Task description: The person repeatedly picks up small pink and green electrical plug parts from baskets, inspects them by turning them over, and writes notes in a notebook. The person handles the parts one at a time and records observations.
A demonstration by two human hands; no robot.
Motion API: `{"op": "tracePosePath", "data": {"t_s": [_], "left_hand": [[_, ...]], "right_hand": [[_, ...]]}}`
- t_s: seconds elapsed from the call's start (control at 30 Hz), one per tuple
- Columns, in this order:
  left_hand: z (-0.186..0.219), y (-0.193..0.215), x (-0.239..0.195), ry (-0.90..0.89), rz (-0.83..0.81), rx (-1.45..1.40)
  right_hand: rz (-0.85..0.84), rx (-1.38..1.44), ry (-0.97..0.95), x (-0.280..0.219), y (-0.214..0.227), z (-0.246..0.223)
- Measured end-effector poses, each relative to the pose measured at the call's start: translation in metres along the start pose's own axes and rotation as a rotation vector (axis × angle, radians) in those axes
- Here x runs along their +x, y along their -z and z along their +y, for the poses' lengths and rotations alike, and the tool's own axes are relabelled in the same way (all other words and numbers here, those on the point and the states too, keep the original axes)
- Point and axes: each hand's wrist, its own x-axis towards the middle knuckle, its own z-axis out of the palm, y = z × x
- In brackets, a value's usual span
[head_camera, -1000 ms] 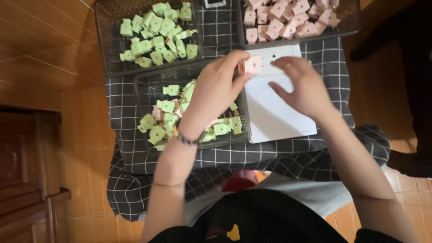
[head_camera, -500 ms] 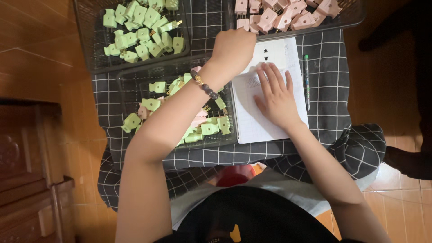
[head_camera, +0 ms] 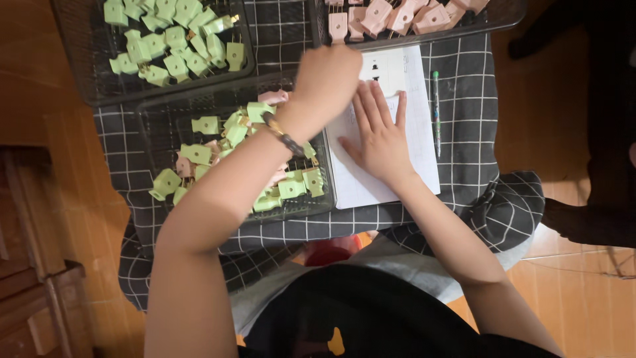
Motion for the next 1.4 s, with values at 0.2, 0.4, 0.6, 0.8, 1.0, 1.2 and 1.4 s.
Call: {"op": "tracePosePath", "data": {"t_s": [0.2, 0.4, 0.6, 0.8, 1.0, 1.2, 1.4], "left_hand": [[-0.017, 0.116, -0.044, 0.041, 0.141, -0.353], [-0.019, 0.11, -0.047, -0.138, 0.227, -0.513], [-0.02, 0.042, -0.022, -0.095, 0.307, -0.643], [-0.001, 0.028, -0.012, -0.169, 0.273, -0.549], [0.013, 0.005, 0.006, -0.328, 0.289, -0.045], [0.02, 0.009, 0.011, -0.387, 0.209, 0.02], [0.018, 0.001, 0.01, -0.466, 0.239, 0.125]], "right_hand": [[-0.028, -0.006, -0.008, 0.002, 0.001, -0.001], [-0.015, -0.006, -0.005, -0.002, -0.004, 0.001], [-0.051, 0.046, -0.068, -0.018, -0.001, 0.005], [-0.053, 0.02, -0.027, -0.027, -0.005, 0.01], [-0.019, 0.002, -0.005, -0.03, -0.009, 0.011], [-0.045, 0.006, -0.007, -0.03, -0.011, 0.012], [-0.014, 0.066, 0.01, -0.027, -0.006, 0.014]]}}
